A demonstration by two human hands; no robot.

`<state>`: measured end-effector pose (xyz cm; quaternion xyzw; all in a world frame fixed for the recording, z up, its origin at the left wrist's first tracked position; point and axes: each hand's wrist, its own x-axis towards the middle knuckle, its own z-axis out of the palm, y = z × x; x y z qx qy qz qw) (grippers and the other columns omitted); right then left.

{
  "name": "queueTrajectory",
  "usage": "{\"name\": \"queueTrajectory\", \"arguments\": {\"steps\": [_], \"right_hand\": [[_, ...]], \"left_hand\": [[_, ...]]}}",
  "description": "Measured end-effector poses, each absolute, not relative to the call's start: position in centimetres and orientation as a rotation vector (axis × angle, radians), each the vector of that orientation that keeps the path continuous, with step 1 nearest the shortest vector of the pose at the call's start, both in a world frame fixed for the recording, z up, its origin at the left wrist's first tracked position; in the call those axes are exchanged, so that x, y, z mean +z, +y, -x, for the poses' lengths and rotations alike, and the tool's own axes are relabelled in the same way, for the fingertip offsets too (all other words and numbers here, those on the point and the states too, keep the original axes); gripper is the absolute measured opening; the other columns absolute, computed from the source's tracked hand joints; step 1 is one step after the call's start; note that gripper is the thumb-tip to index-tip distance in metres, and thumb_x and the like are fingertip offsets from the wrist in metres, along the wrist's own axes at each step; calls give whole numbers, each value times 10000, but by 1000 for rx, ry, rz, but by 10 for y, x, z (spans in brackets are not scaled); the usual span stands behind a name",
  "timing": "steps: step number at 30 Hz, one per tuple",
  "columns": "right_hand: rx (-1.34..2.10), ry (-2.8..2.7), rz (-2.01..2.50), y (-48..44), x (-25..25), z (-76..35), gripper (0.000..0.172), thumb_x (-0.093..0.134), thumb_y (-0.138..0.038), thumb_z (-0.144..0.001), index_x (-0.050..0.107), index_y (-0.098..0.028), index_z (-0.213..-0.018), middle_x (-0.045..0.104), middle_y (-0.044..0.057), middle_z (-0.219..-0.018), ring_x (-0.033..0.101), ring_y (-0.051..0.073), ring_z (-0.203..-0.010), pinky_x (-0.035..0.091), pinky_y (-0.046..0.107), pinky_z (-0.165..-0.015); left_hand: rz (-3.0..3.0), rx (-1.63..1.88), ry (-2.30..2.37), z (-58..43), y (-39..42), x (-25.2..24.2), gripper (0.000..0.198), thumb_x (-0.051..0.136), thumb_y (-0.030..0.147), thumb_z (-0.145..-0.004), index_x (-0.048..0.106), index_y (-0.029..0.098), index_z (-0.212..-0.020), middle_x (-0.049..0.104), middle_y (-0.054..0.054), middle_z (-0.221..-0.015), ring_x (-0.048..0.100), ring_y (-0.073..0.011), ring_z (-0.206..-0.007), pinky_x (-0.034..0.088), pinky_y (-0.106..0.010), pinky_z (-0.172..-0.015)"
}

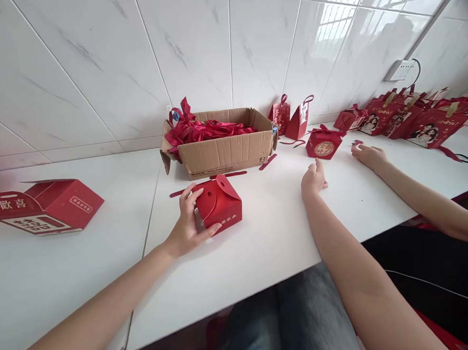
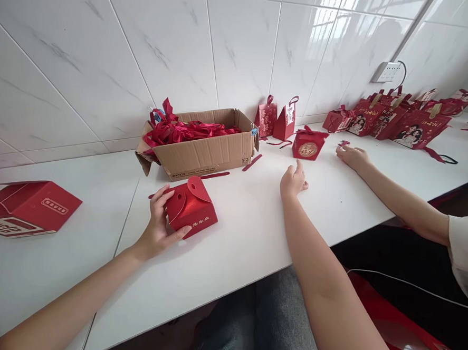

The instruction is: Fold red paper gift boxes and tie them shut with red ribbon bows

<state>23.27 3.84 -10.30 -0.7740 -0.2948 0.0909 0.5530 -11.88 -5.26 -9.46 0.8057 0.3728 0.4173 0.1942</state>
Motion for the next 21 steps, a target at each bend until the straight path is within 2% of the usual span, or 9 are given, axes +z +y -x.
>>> {"name": "queueTrajectory", "arguments": {"steps": [3, 7, 12, 15, 17, 19, 21], "right_hand": [[263, -683, 1838, 39, -105, -235, 483, 253, -333, -841, 520, -322, -1244, 635, 31, -1135, 467, 225, -1227, 194, 523, -1073], [314, -676, 1844, 40, -106, -237, 488, 274, -358, -846, 519, -302, -1264, 645, 52, -1095, 412, 239, -1277, 230, 512, -1063], [303, -712, 1819, 39, -108, -237, 478, 273, -339, -847, 515, -281, -1255, 654, 58, -1050, 460, 252, -1229, 242, 548, -1049], [235, -782, 1745, 39, -100, -232, 483, 281, -280, -826, 510, -249, -1250, 621, 56, -1178, 475, 220, -1227, 258, 491, -1073], [147, -940, 1631, 39, -87, -221, 459, 299, -237, -802, 550, -235, -1186, 585, 47, -1257, 478, 192, -1231, 315, 419, -1058], [-7, -1270, 1430, 42, -67, -201, 381, 321, -229, -800, 620, -216, -1036, 595, 75, -1229, 490, 214, -1218, 342, 426, -1043], [-88, -1538, 1312, 46, -42, -175, 344, 365, -235, -808, 638, -248, -1016, 600, 63, -1230, 483, 226, -1224, 332, 446, -1052]], "left_hand": [[-2266, 1169, 1047, 119, -53, -94, 830, 717, 314, -759, 203, 347, -1409, 120, -129, -1466, 33, -355, -1458, 404, -592, -1062], [-2250, 1157, 1063, 119, -53, -94, 825, 706, 322, -768, 191, 350, -1412, 100, -131, -1467, 84, -352, -1450, 410, -591, -1054], [-2279, 1172, 1063, 118, -52, -96, 849, 714, 325, -754, 182, 349, -1414, 117, -128, -1460, 19, -359, -1456, 387, -596, -1070], [-2285, 1178, 1059, 117, -52, -96, 861, 719, 317, -748, 175, 355, -1414, 97, -126, -1472, 35, -365, -1452, 396, -602, -1059], [-2292, 1171, 1059, 117, -52, -96, 863, 716, 311, -750, 171, 361, -1417, 80, -122, -1484, 35, -373, -1450, 409, -608, -1044], [-2304, 1156, 1041, 118, -52, -96, 856, 707, 305, -761, 165, 366, -1420, 72, -123, -1490, 44, -375, -1450, 430, -604, -1025], [-2329, 1152, 1026, 118, -52, -97, 857, 704, 303, -766, 159, 362, -1425, 87, -131, -1484, 51, -382, -1449, 426, -612, -1022]]}}
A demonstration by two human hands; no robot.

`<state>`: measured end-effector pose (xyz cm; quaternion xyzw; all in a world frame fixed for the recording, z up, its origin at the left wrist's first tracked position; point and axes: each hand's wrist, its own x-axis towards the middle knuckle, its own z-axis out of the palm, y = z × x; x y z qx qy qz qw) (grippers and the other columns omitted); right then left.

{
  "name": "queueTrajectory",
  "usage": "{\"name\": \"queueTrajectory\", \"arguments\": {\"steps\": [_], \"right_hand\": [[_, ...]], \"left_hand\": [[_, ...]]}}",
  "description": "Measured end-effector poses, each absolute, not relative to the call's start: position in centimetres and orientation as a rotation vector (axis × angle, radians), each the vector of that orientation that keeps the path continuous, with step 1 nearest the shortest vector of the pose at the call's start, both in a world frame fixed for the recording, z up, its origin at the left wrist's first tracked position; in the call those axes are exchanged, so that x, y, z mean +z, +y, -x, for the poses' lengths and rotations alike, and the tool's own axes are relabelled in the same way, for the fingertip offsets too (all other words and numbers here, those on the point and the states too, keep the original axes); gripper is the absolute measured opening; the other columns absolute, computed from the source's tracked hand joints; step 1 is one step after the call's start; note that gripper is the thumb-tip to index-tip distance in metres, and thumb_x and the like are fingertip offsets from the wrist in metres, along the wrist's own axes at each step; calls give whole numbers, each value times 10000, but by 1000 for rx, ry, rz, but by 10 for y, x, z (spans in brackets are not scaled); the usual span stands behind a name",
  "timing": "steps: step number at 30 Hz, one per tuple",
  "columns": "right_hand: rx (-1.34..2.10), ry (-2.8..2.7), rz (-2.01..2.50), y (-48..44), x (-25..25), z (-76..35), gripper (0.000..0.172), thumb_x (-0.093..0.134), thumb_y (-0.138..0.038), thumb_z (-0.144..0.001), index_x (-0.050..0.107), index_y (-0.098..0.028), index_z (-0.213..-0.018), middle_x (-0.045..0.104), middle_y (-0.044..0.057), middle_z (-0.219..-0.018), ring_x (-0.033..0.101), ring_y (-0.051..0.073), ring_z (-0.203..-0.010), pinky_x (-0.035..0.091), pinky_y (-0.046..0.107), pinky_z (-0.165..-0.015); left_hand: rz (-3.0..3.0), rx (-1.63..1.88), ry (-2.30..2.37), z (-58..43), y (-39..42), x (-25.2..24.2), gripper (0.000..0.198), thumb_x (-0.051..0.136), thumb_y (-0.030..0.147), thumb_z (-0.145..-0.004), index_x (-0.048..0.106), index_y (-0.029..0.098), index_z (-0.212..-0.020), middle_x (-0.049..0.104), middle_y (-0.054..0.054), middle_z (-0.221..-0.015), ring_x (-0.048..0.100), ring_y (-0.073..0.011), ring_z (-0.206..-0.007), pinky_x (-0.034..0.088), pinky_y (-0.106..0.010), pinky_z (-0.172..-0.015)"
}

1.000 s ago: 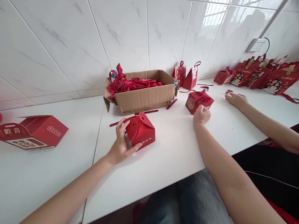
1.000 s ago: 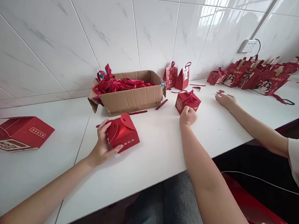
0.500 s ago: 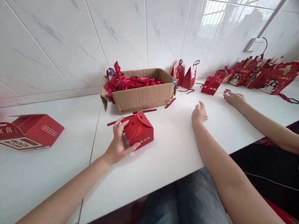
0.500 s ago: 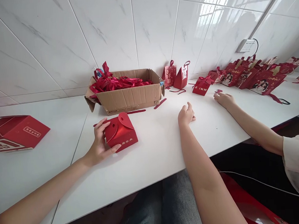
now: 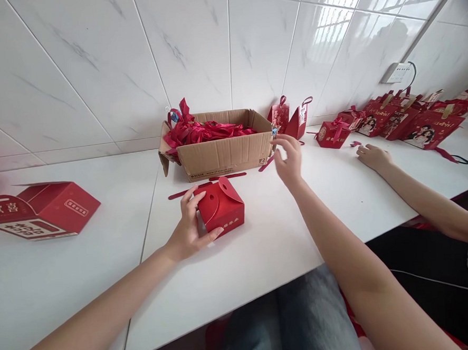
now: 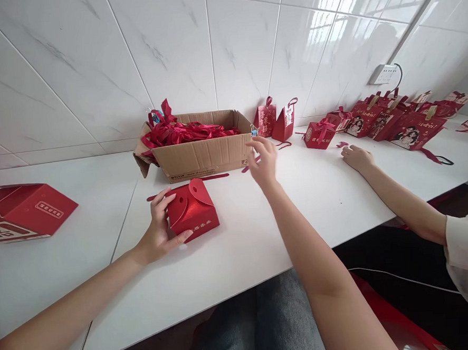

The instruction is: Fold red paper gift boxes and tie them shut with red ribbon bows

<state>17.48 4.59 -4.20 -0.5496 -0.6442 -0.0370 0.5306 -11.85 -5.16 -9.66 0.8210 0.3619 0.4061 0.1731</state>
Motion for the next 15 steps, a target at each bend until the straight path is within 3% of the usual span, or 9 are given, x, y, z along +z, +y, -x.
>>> {"name": "queueTrajectory", "arguments": {"steps": [3, 5, 9, 11, 12, 15], "right_hand": [[-25, -1815, 1293, 59, -10, -135, 433, 445, -273, -821, 568, -295, -1236, 570, 43, -1303, 386, 274, -1309, 294, 508, -1062], [39, -1920, 1373, 72, 3, -114, 425, 453, -359, -856, 559, -333, -1267, 622, 46, -1214, 374, 321, -1309, 249, 586, -1052], [238, -1998, 1490, 88, 18, -96, 387, 411, -492, -893, 700, -268, -1017, 699, 45, -933, 536, 314, -1147, 229, 629, -1042], [309, -1862, 1422, 79, 32, -98, 400, 396, -454, -902, 695, -227, -1042, 700, 48, -1007, 592, 280, -1103, 303, 585, -1033], [282, -1730, 1324, 69, 41, -101, 422, 370, -415, -908, 656, -217, -1147, 675, 56, -1123, 585, 269, -1142, 371, 537, -1004], [46, -1200, 1130, 25, 72, -129, 583, 132, -334, -922, 401, -253, -1433, 483, 35, -1422, 471, 252, -1315, 465, 471, -908]], "left_hand": [[-2357, 1159, 1030, 120, -51, -98, 876, 715, 307, -759, 157, 359, -1432, 103, -138, -1479, 47, -402, -1443, 407, -635, -1024], [-2347, 1145, 1019, 121, -51, -98, 882, 716, 310, -760, 154, 364, -1437, 87, -137, -1489, 64, -404, -1440, 437, -615, -1003], [-2376, 1146, 1010, 121, -52, -98, 888, 716, 329, -763, 151, 356, -1447, 89, -141, -1498, 51, -395, -1448, 436, -590, -1018], [-2413, 1170, 1025, 121, -52, -99, 895, 722, 346, -755, 158, 349, -1450, 102, -147, -1496, 74, -398, -1445, 394, -611, -1049], [-2423, 1180, 1031, 121, -52, -99, 896, 722, 354, -752, 161, 346, -1450, 107, -149, -1495, 94, -400, -1442, 381, -619, -1056], [-2428, 1190, 1024, 121, -52, -100, 886, 715, 371, -756, 167, 335, -1452, 108, -155, -1498, 116, -399, -1435, 378, -625, -1053]]}}
